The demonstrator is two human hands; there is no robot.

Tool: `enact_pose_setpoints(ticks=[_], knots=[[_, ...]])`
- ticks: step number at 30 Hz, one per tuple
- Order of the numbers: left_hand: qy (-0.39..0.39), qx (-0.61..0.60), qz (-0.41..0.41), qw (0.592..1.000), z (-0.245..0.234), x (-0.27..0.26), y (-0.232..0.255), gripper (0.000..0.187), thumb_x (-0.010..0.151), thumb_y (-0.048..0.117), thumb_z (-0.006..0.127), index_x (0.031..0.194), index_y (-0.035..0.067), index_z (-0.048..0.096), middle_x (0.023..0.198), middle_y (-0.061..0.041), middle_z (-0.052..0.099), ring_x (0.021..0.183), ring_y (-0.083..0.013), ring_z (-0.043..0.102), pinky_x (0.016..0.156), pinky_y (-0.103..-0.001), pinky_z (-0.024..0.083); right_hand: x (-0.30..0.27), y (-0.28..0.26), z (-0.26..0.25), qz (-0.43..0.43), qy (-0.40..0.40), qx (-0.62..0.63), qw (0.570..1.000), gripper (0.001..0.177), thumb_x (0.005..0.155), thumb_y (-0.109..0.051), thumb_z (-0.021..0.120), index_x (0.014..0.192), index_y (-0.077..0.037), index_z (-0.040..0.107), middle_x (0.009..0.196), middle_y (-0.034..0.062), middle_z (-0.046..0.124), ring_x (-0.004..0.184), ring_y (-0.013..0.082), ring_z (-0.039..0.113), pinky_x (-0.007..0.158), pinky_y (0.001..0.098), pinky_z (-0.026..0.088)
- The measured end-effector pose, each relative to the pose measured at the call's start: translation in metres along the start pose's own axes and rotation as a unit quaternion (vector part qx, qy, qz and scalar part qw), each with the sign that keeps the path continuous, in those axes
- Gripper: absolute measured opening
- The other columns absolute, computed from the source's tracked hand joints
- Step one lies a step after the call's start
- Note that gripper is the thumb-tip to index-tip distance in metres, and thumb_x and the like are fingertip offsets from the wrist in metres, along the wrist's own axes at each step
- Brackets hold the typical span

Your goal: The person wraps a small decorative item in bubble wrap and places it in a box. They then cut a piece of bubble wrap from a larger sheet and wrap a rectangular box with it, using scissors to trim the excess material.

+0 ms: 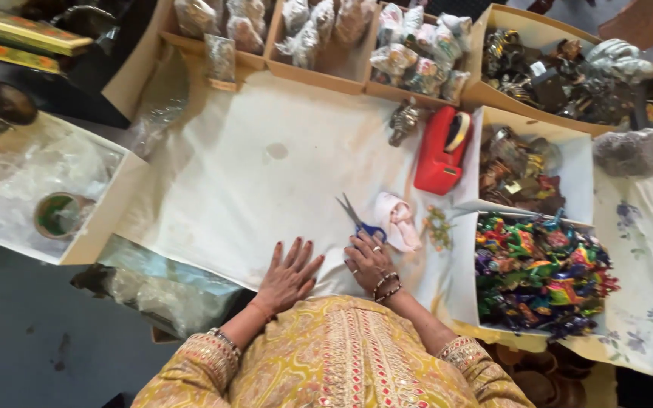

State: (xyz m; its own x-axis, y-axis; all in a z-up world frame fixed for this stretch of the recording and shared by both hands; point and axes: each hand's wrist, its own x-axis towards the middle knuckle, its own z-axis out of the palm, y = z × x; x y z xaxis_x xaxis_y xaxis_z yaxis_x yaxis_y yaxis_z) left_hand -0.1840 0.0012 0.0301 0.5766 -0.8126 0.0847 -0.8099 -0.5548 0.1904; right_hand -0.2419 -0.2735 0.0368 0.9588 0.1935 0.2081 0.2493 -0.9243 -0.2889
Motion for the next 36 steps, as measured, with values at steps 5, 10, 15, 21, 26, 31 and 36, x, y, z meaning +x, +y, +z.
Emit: enact_pose_setpoints(ticks=[5, 10, 15, 21, 26, 31, 36], knots=[[0.06, -0.009, -0.011, 0.998, 0.014, -0.01, 0.027, 0.066, 0.1, 0.056, 0.037, 0.161, 0.032, 0.024, 0.17, -0.011, 0.011, 0.157, -0.032, 0.002, 0.121, -0.064, -0.002, 0.04, 0.021, -0.053, 0.013, 0.129, -0.104, 0.986, 0.029, 0.088, -0.016, 0.067, 0.116, -0.017, 0.071, 0.136, 0.01, 0.06, 0.131, 0.0336, 0.054, 0.112, 0.0521, 0.042], [0.069, 0.018, -0.062, 0.996, 0.027, -0.019, 0.05, 0.067, 0.104, 0.059, 0.035, 0.164, 0.031, 0.023, 0.172, -0.01, 0.008, 0.158, -0.0303, 0.0, 0.123, -0.061, -0.004, 0.044, 0.052, -0.032, 0.152, 0.061, -0.095, 0.982, 0.044, 0.08, -0.016, 0.071, 0.124, -0.013, 0.071, 0.141, 0.0184, 0.056, 0.124, 0.0398, 0.052, 0.09, 0.0529, 0.049], [0.078, -0.004, -0.104, 0.991, 0.037, -0.027, 0.072, 0.071, 0.1, 0.061, 0.039, 0.162, 0.029, 0.027, 0.17, -0.009, 0.016, 0.158, -0.0283, 0.006, 0.123, -0.061, -0.002, 0.036, 0.081, -0.015, 0.175, 0.06, -0.059, 0.981, 0.033, 0.085, -0.012, 0.071, 0.116, -0.023, 0.074, 0.136, 0.0053, 0.065, 0.119, 0.0314, 0.061, 0.096, 0.0443, 0.053], [0.058, -0.026, -0.142, 0.988, 0.023, -0.024, 0.08, 0.067, 0.1, 0.058, 0.045, 0.158, 0.028, 0.035, 0.169, -0.008, 0.023, 0.158, -0.0291, 0.011, 0.123, -0.061, -0.001, 0.046, 0.064, -0.022, 0.136, 0.15, 0.046, 0.978, 0.028, 0.098, -0.013, 0.067, 0.124, -0.02, 0.072, 0.141, 0.0049, 0.065, 0.123, 0.0316, 0.06, 0.103, 0.0435, 0.052], [0.043, -0.034, -0.169, 0.984, 0.035, -0.024, 0.085, 0.067, 0.099, 0.057, 0.045, 0.158, 0.028, 0.034, 0.17, -0.007, 0.019, 0.157, -0.0279, 0.008, 0.123, -0.06, -0.002, 0.037, 0.053, -0.008, 0.012, 0.058, -0.014, 0.998, 0.04, 0.09, -0.02, 0.068, 0.129, -0.016, 0.066, 0.146, 0.0122, 0.057, 0.137, 0.0359, 0.048, 0.112, 0.0505, 0.038], [0.064, -0.004, -0.159, 0.985, 0.043, -0.022, 0.084, 0.071, 0.098, 0.06, 0.044, 0.161, 0.029, 0.031, 0.172, -0.008, 0.014, 0.158, -0.0266, 0.004, 0.123, -0.059, -0.004, 0.033, 0.058, -0.003, -0.005, 0.061, -0.038, 0.997, 0.043, 0.091, -0.017, 0.065, 0.134, -0.018, 0.063, 0.148, 0.0114, 0.056, 0.141, 0.0344, 0.047, 0.115, 0.0511, 0.035], [0.049, -0.048, -0.181, 0.981, 0.015, -0.011, 0.079, 0.062, 0.1, 0.059, 0.046, 0.148, 0.019, 0.046, 0.157, -0.011, 0.043, 0.148, -0.0261, 0.034, 0.119, -0.059, 0.017, 0.031, 0.06, 0.001, -0.013, 0.075, -0.043, 0.996, 0.042, 0.092, -0.016, 0.064, 0.135, -0.018, 0.063, 0.148, 0.0104, 0.055, 0.14, 0.0343, 0.048, 0.116, 0.0519, 0.036]])
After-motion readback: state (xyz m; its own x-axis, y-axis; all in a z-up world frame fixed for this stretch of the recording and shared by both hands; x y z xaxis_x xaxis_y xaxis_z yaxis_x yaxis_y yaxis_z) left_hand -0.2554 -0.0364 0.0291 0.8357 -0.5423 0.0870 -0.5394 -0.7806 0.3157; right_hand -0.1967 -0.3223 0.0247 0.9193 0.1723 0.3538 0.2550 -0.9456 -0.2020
